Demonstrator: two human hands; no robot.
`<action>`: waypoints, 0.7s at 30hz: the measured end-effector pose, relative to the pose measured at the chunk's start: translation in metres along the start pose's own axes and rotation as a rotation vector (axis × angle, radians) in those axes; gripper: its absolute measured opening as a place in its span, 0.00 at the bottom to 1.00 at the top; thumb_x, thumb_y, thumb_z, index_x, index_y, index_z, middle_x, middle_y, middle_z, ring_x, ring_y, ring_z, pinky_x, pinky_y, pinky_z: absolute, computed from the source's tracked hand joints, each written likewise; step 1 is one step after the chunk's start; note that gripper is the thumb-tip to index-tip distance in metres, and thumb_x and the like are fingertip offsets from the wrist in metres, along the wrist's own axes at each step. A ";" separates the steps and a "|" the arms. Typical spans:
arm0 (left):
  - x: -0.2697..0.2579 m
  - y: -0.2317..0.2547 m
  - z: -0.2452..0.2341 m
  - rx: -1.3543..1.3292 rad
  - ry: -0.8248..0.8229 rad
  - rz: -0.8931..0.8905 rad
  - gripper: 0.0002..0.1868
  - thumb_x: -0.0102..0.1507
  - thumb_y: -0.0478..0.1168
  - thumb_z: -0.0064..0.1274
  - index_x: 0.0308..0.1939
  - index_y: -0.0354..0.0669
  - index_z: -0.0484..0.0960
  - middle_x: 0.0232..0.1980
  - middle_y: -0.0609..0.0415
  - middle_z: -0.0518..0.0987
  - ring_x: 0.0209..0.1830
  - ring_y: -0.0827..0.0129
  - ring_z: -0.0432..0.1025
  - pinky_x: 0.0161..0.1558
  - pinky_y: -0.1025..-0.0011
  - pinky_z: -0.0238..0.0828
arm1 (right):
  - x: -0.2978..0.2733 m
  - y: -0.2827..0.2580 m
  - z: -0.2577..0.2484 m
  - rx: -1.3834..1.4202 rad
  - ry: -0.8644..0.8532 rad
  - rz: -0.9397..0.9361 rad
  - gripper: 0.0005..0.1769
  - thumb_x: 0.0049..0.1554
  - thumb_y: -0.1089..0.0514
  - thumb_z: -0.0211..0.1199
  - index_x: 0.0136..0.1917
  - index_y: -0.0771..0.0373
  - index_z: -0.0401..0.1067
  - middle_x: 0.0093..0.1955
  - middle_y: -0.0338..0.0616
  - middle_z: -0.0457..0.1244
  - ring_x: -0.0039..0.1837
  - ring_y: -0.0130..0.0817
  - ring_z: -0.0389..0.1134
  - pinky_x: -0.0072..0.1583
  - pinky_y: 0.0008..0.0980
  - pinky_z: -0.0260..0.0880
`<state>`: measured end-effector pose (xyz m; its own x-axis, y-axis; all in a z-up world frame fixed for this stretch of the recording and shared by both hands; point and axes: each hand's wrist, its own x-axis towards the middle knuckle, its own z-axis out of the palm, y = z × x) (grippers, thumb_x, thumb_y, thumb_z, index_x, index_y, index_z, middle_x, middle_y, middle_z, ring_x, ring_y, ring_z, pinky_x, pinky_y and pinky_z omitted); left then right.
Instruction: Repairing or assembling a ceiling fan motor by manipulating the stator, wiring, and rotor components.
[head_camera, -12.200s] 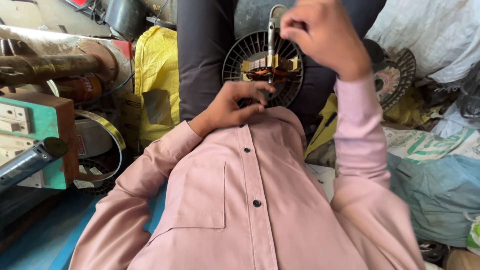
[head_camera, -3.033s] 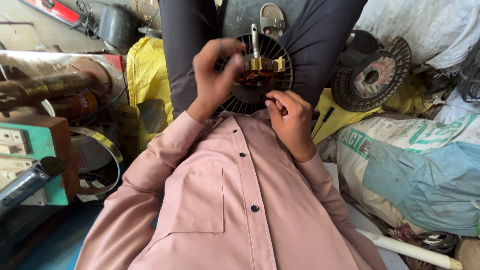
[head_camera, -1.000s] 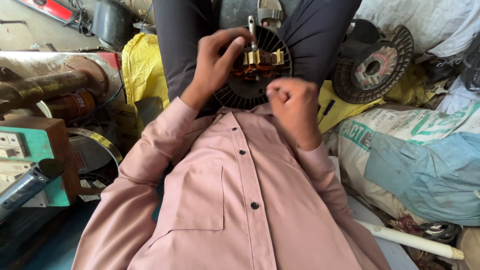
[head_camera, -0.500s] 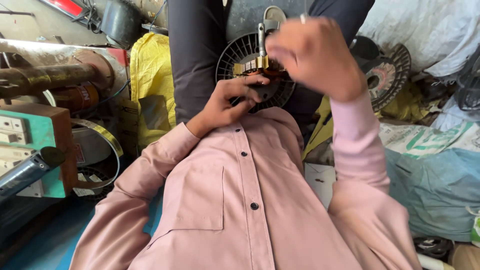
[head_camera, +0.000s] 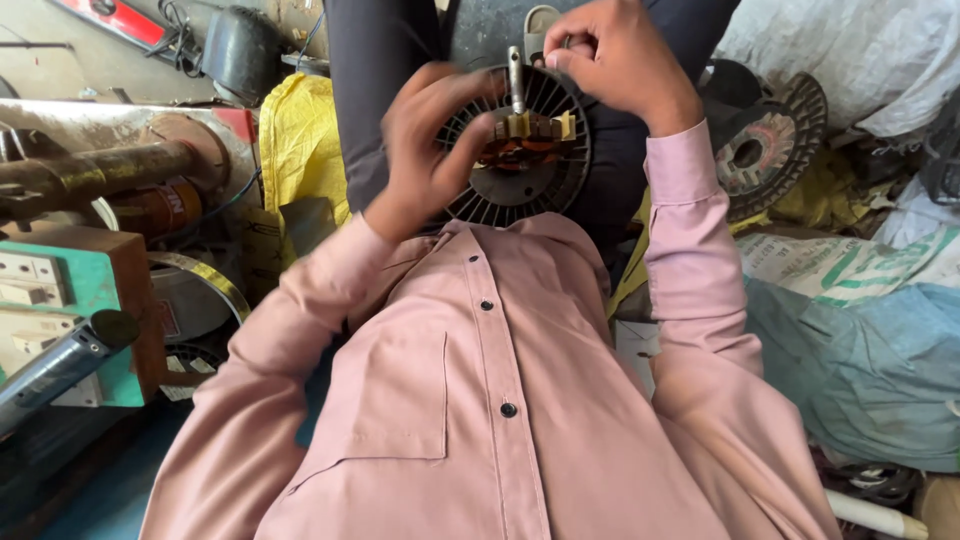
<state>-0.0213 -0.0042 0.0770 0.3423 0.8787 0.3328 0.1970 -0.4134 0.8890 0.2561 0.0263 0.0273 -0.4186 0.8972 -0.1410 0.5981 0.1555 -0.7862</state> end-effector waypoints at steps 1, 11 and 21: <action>0.002 -0.012 0.006 -0.004 -0.003 0.004 0.14 0.71 0.40 0.54 0.55 0.33 0.80 0.51 0.46 0.84 0.51 0.59 0.75 0.55 0.64 0.73 | -0.003 -0.005 -0.006 -0.003 0.005 0.003 0.03 0.62 0.64 0.70 0.49 0.67 0.80 0.31 0.41 0.61 0.32 0.25 0.57 0.38 0.29 0.56; 0.003 -0.056 0.039 -0.585 -0.386 -0.386 0.18 0.76 0.43 0.41 0.59 0.32 0.80 0.48 0.50 0.87 0.51 0.69 0.76 0.58 0.71 0.72 | -0.060 -0.085 -0.007 -0.082 0.171 0.085 0.01 0.60 0.67 0.67 0.46 0.66 0.79 0.30 0.41 0.60 0.31 0.26 0.58 0.36 0.30 0.56; -0.025 -0.044 0.032 -0.249 0.091 -0.390 0.08 0.68 0.37 0.54 0.42 0.34 0.84 0.37 0.52 0.84 0.34 0.77 0.75 0.39 0.74 0.72 | -0.105 -0.133 0.057 0.017 0.333 0.268 0.04 0.56 0.67 0.68 0.46 0.68 0.77 0.30 0.45 0.62 0.30 0.34 0.62 0.36 0.34 0.60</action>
<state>-0.0093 -0.0158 0.0195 0.2025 0.9790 -0.0249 0.0653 0.0118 0.9978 0.1815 -0.1119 0.1118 -0.0042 0.9899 -0.1417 0.6428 -0.1059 -0.7587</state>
